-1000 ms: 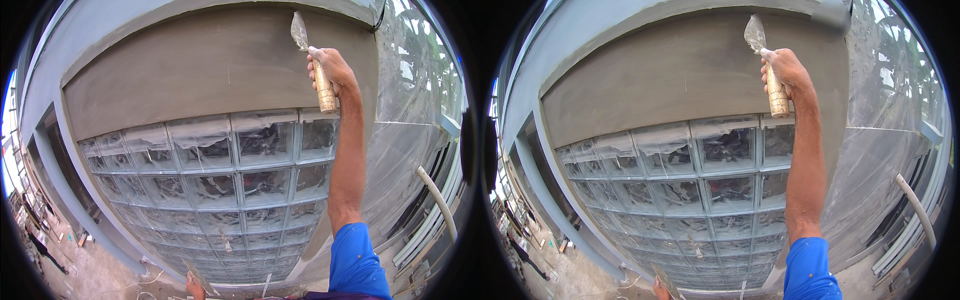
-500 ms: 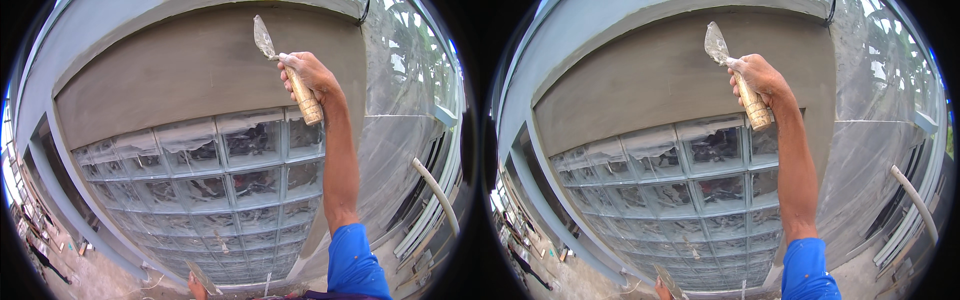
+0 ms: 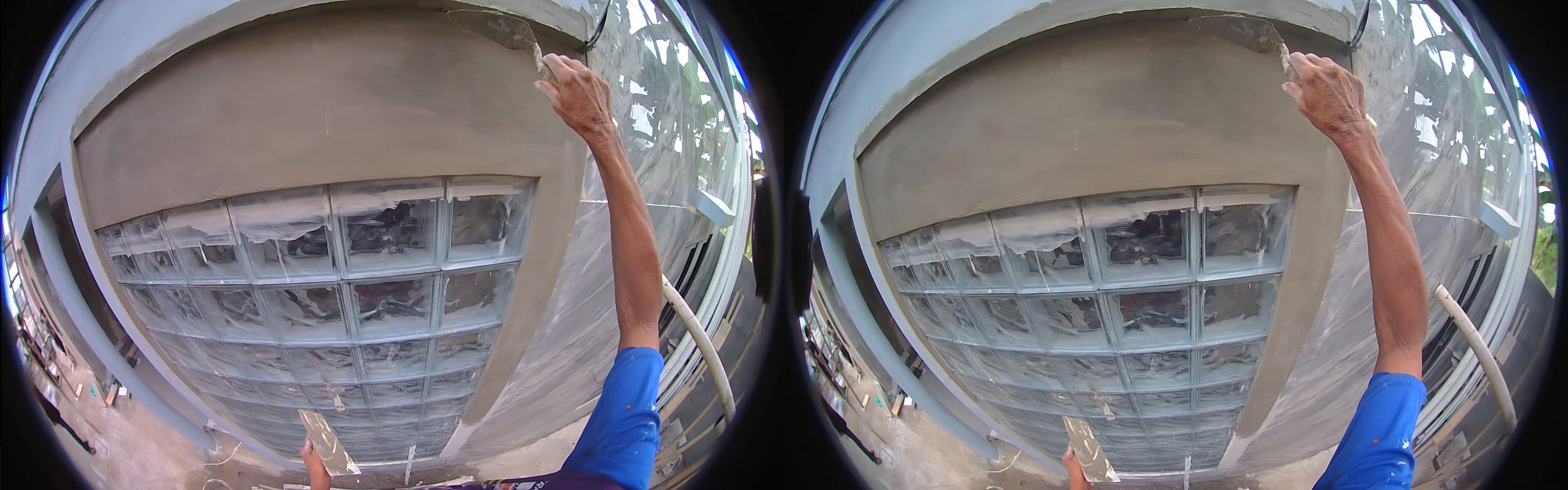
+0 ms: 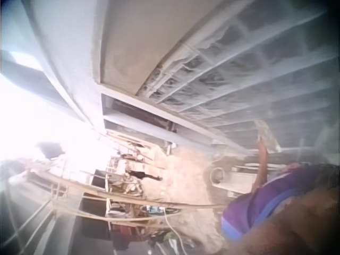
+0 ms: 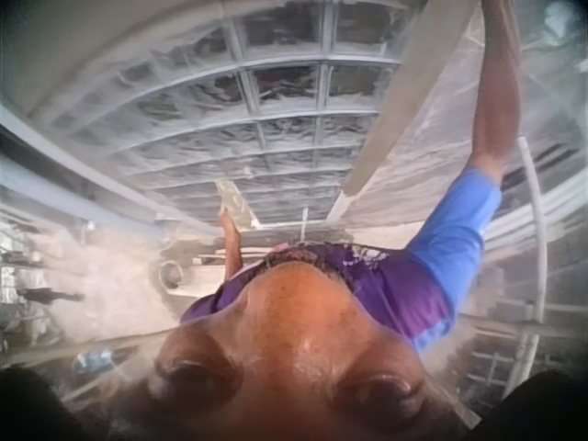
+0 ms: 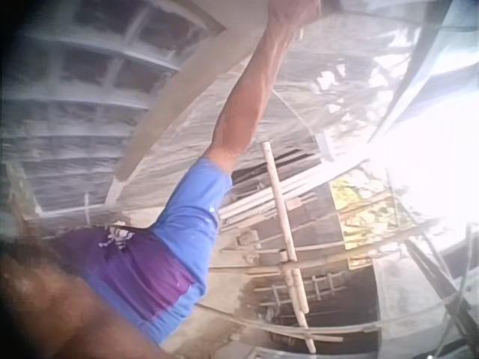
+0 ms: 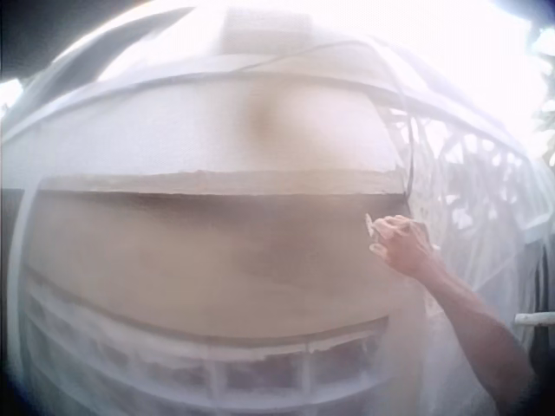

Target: The person applies plaster to a wall section above a grid of glass blocks using a trowel and a hawk, smoothing the material across the surface with repeated strokes.

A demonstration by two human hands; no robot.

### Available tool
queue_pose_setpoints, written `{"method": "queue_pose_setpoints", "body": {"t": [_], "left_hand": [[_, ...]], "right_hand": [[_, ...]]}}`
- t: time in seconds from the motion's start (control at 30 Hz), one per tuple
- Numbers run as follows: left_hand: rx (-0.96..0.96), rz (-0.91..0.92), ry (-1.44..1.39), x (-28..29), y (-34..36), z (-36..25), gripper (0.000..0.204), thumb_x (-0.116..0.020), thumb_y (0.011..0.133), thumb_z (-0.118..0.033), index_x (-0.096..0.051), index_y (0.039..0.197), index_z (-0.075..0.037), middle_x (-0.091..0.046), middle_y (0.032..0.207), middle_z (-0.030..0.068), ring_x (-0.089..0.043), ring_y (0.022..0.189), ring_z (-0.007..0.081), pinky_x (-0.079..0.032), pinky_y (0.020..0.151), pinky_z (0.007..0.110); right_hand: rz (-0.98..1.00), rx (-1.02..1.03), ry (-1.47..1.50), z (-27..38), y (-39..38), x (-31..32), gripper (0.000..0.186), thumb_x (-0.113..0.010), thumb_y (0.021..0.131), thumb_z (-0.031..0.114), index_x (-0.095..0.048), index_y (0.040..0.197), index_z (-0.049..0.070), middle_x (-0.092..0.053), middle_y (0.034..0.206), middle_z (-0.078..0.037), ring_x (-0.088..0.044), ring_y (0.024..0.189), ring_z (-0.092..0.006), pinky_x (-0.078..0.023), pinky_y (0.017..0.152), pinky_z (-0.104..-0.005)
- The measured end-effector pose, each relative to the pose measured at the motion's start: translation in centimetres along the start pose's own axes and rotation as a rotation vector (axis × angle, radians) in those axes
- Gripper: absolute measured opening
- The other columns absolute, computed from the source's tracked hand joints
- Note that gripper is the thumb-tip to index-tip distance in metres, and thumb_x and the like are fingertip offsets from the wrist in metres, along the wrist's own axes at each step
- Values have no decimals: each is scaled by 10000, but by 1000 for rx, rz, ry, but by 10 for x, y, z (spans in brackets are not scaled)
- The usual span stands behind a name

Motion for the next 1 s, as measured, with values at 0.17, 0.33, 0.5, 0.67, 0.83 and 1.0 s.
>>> {"method": "queue_pose_setpoints", "body": {"t": [0.17,0.33,0.5,0.67,0.83,1.0], "left_hand": [[65,7,-31,-15,-13,13,264,-490,864,-24,-579,1111,4,-613,840,29,-571,705,107,-458,604,261],[75,28,-74,-25,-19,32,249,-488,866,-21,-582,1095,5,-604,822,24,-567,697,105,-454,595,262],[60,-12,-102,-22,-23,43,242,-483,873,-27,-586,1091,-1,-602,816,24,-570,695,109,-453,595,263],[202,45,-252,32,9,124,337,-453,948,-264,-576,1147,-22,-626,933,56,-593,801,159,-501,677,289],[93,-29,-115,16,-9,98,389,-428,948,-310,-587,1130,-4,-628,939,59,-601,799,166,-501,705,303],[48,-20,-36,10,-13,87,327,-446,924,-228,-583,1124,-9,-621,906,55,-593,774,155,-485,682,297]], "right_hand": [[-79,117,-111,-15,27,-8,264,-659,791,243,-575,998,102,-607,898,-17,-597,894,-199,-533,764,-355],[-64,155,-171,-14,43,-7,275,-632,811,248,-579,1032,94,-610,952,-26,-589,940,-210,-525,777,-350],[-32,129,-220,-11,45,-3,194,-616,825,225,-592,939,71,-613,899,-18,-598,935,-200,-538,775,-356],[-17,109,-252,-25,39,-1,250,-616,817,249,-580,1011,95,-590,911,-25,-583,931,-212,-519,766,-358],[-13,82,-289,-53,26,-3,254,-614,819,243,-589,1027,99,-603,935,-19,-587,939,-210,-516,778,-363],[20,28,-305,-86,9,0,265,-626,813,243,-603,1041,109,-620,956,-4,-597,935,-194,-520,783,-354]]}}
Point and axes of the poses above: each hand's wrist, its own y-axis towards the middle knuckle, its own x-axis out of the back of the hand, z = x × y, the point moved 5 cm from there along y, towards the middle knuckle
